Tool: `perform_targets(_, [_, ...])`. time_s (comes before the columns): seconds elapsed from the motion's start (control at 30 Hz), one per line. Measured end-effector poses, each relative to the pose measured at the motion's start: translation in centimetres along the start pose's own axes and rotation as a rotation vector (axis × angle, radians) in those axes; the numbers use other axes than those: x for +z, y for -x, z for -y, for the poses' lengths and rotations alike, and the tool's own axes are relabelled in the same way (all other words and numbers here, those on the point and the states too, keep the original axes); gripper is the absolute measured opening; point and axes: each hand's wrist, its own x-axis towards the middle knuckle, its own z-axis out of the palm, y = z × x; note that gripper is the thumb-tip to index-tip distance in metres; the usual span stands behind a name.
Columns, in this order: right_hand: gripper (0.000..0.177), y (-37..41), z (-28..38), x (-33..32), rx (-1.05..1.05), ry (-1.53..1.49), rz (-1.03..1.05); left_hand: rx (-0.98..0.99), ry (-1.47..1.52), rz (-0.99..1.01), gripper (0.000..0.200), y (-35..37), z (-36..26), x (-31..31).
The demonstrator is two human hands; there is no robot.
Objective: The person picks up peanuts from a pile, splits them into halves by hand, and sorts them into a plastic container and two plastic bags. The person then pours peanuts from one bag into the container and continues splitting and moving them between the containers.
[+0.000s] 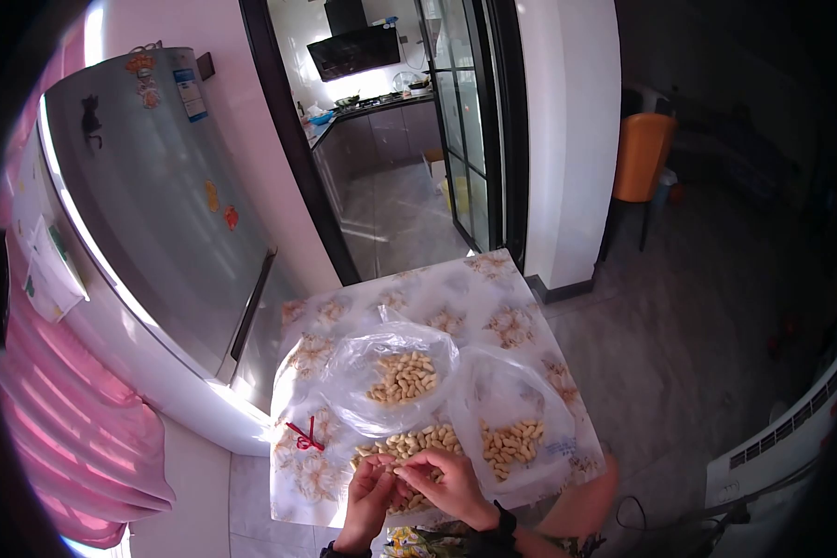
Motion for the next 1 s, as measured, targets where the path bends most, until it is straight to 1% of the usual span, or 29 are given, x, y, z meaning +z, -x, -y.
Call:
perform_targets(0.2, [0.013, 0.3, -0.6, -0.2, 0.063, 0.025, -0.027, 0.005, -0.104, -0.002, 0.018, 0.0, 0.1, 0.1])
perform_targets(0.3, [0.013, 0.3, -0.8, -0.1, 0.041, -0.010, -0.019, 0.014, -0.084, -0.060, 0.018, 0.0, 0.4, 0.4])
perform_targets(0.63, [0.014, 0.3, -0.7, -0.1, 0.059, -0.007, 0.001, 0.052, -0.096, -0.097, 0.013, -0.3, 0.6, 0.8])
perform_targets(0.8, [0.014, 0.2, -0.2, -0.1, 0.060, -0.028, -0.002, 0.144, -0.201, -0.097, 0.011, -0.2, 0.6, 1.2])
perform_targets(0.83, [0.014, 0.2, -0.4, -0.1, 0.032, -0.012, -0.021, 0.141, -0.202, -0.099, 0.011, -0.1, 0.6, 1.2])
perform_targets(0.9, [0.014, 0.4, -0.5, 0.0, 0.013, 0.003, -0.036, 0.213, -0.158, -0.108, 0.015, 0.1, 1.0, 1.1])
perform_targets(0.93, [0.013, 0.5, -0.4, 0.0, -0.029, 0.041, -0.067, 0.206, -0.158, -0.114, 0.015, 0.4, 1.1, 1.1])
perform_targets(1.0, [0.013, 0.6, 0.3, 0.2, -0.108, 0.118, -0.116, 0.339, -0.189, -0.151, 0.015, 0.7, 1.0, 1.1])
